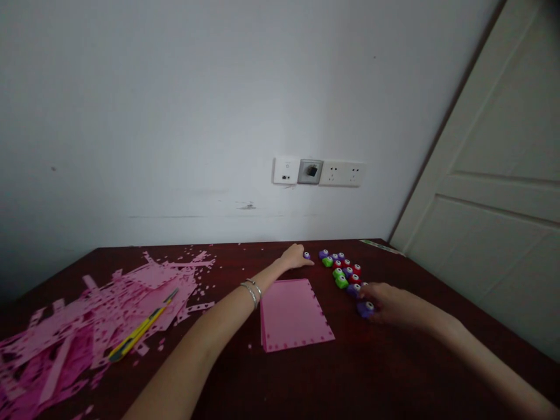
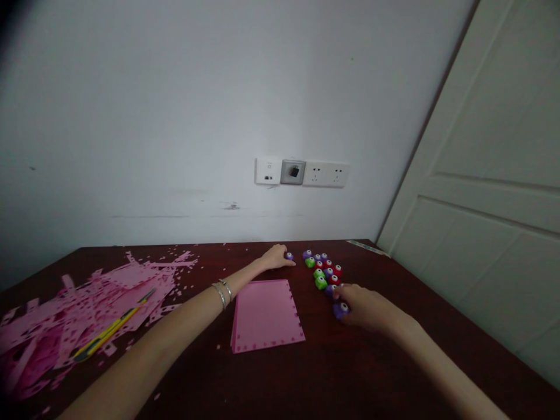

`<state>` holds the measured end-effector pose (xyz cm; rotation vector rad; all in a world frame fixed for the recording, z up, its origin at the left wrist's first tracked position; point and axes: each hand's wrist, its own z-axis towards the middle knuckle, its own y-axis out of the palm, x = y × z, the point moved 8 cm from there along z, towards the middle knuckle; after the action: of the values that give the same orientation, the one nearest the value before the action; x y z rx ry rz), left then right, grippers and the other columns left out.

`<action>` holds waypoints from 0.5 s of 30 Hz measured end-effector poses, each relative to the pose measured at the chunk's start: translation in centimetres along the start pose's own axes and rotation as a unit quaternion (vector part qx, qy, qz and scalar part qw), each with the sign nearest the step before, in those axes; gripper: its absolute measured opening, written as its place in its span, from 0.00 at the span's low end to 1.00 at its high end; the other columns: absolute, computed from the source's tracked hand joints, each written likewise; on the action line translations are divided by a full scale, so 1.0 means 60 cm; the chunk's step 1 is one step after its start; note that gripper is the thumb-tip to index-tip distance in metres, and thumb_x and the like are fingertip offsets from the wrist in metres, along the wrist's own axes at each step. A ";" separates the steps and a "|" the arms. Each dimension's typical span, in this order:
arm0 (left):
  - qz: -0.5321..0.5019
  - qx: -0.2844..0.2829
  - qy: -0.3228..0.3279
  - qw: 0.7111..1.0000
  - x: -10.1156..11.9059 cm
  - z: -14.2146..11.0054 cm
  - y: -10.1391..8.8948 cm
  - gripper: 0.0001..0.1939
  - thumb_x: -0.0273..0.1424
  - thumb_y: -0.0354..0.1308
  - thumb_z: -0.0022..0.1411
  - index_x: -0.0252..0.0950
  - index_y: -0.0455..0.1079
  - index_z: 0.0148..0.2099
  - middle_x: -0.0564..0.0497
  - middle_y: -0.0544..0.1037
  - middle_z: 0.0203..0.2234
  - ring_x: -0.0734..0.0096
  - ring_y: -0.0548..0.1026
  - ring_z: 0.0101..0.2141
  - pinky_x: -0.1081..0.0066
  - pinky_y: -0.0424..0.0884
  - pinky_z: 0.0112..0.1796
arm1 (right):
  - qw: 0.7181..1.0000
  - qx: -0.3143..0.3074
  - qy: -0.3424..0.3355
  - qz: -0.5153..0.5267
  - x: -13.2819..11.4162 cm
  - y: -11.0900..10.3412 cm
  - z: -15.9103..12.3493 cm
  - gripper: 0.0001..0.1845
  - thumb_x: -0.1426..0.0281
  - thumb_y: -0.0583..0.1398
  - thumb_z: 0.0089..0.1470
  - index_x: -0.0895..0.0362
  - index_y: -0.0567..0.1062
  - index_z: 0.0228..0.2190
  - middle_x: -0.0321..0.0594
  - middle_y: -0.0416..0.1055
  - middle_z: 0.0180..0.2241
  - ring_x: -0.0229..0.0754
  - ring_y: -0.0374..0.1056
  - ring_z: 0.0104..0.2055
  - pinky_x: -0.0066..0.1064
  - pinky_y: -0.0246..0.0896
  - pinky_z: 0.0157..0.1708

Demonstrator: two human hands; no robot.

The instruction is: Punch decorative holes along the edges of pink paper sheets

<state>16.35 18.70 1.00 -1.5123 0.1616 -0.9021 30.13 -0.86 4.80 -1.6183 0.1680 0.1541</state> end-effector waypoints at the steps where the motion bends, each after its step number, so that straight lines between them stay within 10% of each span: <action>1: 0.000 0.008 -0.017 1.000 0.000 0.002 0.004 0.29 0.45 0.63 0.44 0.26 0.69 0.41 0.35 0.73 0.38 0.53 0.72 0.38 0.66 0.65 0.34 | 0.999 -0.024 -0.020 0.007 0.001 0.014 -0.002 0.17 0.72 0.59 0.38 0.50 0.74 0.35 0.40 0.72 0.36 0.45 0.68 0.37 0.30 0.58 0.35; 6: -0.052 0.031 -0.065 0.996 -0.005 0.008 0.013 0.21 0.32 0.63 0.46 0.22 0.69 0.41 0.31 0.72 0.40 0.51 0.71 0.40 0.65 0.65 0.34 | 0.996 -0.033 -0.056 0.058 0.019 0.043 0.005 0.16 0.72 0.56 0.42 0.52 0.73 0.37 0.43 0.70 0.39 0.46 0.66 0.42 0.33 0.57 0.41; 11: -0.199 -0.026 -0.058 0.978 -0.026 -0.010 -0.006 0.12 0.34 0.60 0.51 0.29 0.73 0.35 0.46 0.76 0.29 0.69 0.72 0.30 0.74 0.64 0.28 | 0.977 -0.051 -0.067 0.195 0.002 0.038 0.027 0.13 0.64 0.59 0.44 0.56 0.74 0.33 0.41 0.71 0.32 0.42 0.66 0.33 0.32 0.61 0.34; 15: -0.572 -0.152 -0.054 0.804 -0.038 -0.060 -0.023 0.11 0.30 0.61 0.51 0.30 0.71 0.37 0.47 0.75 0.30 0.77 0.70 0.28 0.75 0.65 0.31 | 0.892 -0.082 -0.079 0.438 -0.050 0.026 0.059 0.22 0.57 0.61 0.43 0.58 0.72 0.38 0.42 0.70 0.32 0.39 0.66 0.32 0.30 0.64 0.29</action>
<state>12.04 17.48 0.85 -1.9425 -0.8330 -1.7825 26.90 2.62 3.70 -1.5828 0.7728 1.0147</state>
